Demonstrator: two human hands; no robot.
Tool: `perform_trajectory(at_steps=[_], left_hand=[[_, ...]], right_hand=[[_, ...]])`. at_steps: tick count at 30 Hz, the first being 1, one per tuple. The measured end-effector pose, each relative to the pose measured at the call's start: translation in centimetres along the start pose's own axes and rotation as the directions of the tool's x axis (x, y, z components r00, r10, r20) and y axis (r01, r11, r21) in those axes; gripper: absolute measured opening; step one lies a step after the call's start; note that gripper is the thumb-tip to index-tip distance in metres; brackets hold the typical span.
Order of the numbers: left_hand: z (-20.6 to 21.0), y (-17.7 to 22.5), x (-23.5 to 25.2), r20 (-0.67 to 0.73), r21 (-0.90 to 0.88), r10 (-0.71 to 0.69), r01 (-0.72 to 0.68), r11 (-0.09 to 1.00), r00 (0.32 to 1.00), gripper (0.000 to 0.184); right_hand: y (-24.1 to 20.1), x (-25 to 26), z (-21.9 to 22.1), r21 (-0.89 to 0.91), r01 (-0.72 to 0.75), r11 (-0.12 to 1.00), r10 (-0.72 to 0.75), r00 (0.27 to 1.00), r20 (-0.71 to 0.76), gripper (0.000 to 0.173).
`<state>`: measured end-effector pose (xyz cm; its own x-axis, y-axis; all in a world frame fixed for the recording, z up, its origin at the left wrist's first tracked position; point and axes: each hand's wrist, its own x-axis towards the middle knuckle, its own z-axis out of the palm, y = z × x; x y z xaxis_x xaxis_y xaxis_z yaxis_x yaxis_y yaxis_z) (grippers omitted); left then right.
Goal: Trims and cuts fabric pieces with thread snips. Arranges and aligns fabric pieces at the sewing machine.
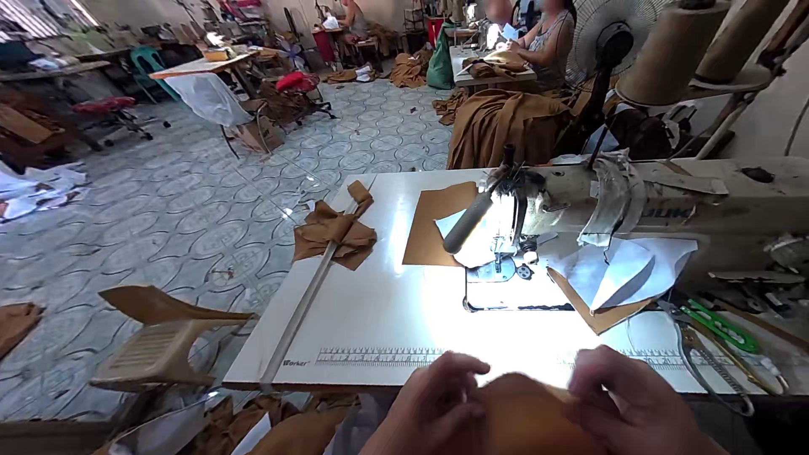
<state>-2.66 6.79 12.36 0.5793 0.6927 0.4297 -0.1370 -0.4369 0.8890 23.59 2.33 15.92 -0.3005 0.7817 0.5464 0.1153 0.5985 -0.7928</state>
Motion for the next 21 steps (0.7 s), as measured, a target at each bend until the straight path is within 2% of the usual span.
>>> perform_trajectory(at_steps=[2, 4, 5, 7, 8, 9, 10, 11, 12, 13, 14, 15, 16, 17, 19, 20, 21], left_hand=[[-1.3, 2.7, -1.4, -0.029, 0.092, 0.048, -0.045, 0.995, 0.998, 0.027], [-3.1, 4.5, -2.2, -0.076, 0.236, 0.101, -0.08, 0.969, 0.992, 0.021], [-4.0, 4.8, -2.0, -0.134, 0.374, 0.124, -0.065, 0.925, 0.983, 0.016], [-5.7, 2.6, -0.2, -0.275, 0.691, 0.189, 0.057, 0.72, 0.943, 0.019], [-6.1, 0.8, 1.0, -0.307, 0.794, 0.176, 0.15, 0.589, 0.935, 0.025], [-5.8, -0.9, 2.0, -0.31, 0.831, 0.057, 0.242, 0.501, 0.949, 0.032], [-5.0, -2.7, 2.8, -0.292, 0.838, -0.067, 0.289, 0.463, 0.954, 0.038], [-3.7, -4.6, 3.4, -0.24, 0.861, -0.109, 0.263, 0.435, 0.965, 0.041], [-2.2, -6.3, 3.7, -0.161, 0.888, -0.099, 0.188, 0.42, 0.982, 0.045], [-1.0, -7.3, 4.1, -0.078, 0.881, -0.152, 0.139, 0.453, 0.985, 0.049], [-0.4, -7.8, 4.7, 0.0, 0.855, -0.284, 0.147, 0.498, 0.959, 0.054], [-0.4, -8.2, 5.5, 0.069, 0.839, -0.431, 0.181, 0.513, 0.9, 0.059], [-0.8, -8.6, 6.5, 0.11, 0.84, -0.513, 0.196, 0.506, 0.851, 0.063], [-1.3, -9.0, 7.6, 0.131, 0.841, -0.545, 0.198, 0.503, 0.828, 0.064], [-2.5, -9.8, 9.3, 0.154, 0.839, -0.556, 0.189, 0.51, 0.817, 0.064], [-2.8, -10.0, 9.8, 0.163, 0.841, -0.56, 0.183, 0.509, 0.812, 0.064], [-3.1, -10.2, 10.1, 0.167, 0.845, -0.561, 0.176, 0.506, 0.81, 0.065]], right_hand=[[-0.9, -0.5, -1.3, 0.215, -0.039, 0.976, 0.034, 0.999, 0.028, 0.015], [0.1, 0.1, -1.7, 0.266, -0.096, 0.959, 0.088, 0.995, 0.042, 0.018], [1.2, 0.9, -1.6, 0.184, -0.146, 0.972, 0.144, 0.989, 0.028, 0.02], [4.7, 2.7, -1.3, -0.122, -0.331, 0.936, 0.336, 0.941, 0.025, 0.034], [6.7, 3.6, -1.0, -0.292, -0.442, 0.848, 0.47, 0.882, 0.029, 0.039], [8.5, 4.3, -0.6, -0.452, -0.498, 0.74, 0.575, 0.817, 0.04, 0.042], [9.6, 5.1, -0.5, -0.594, -0.512, 0.621, 0.672, 0.738, 0.067, 0.048], [10.3, 5.7, -0.4, -0.701, -0.47, 0.536, 0.716, 0.693, 0.082, 0.051], [10.8, 5.9, -0.4, -0.763, -0.405, 0.504, 0.696, 0.714, 0.081, 0.049], [11.1, 5.8, -0.4, -0.801, -0.332, 0.498, 0.642, 0.762, 0.084, 0.045], [11.4, 5.7, -0.6, -0.824, -0.27, 0.497, 0.591, 0.801, 0.094, 0.04], [11.7, 5.7, -0.8, -0.843, -0.235, 0.484, 0.574, 0.812, 0.103, 0.039], [12.1, 5.8, -0.9, -0.86, -0.221, 0.459, 0.573, 0.814, 0.096, 0.04], [12.3, 6.3, -1.1, -0.872, -0.231, 0.433, 0.597, 0.798, 0.085, 0.041], [12.0, 7.9, -1.4, -0.895, -0.267, 0.357, 0.708, 0.702, 0.073, 0.044], [12.1, 8.5, -1.4, -0.896, -0.288, 0.337, 0.733, 0.677, 0.058, 0.045], [12.2, 8.7, -1.5, -0.891, -0.306, 0.336, 0.728, 0.685, 0.039, 0.045]])
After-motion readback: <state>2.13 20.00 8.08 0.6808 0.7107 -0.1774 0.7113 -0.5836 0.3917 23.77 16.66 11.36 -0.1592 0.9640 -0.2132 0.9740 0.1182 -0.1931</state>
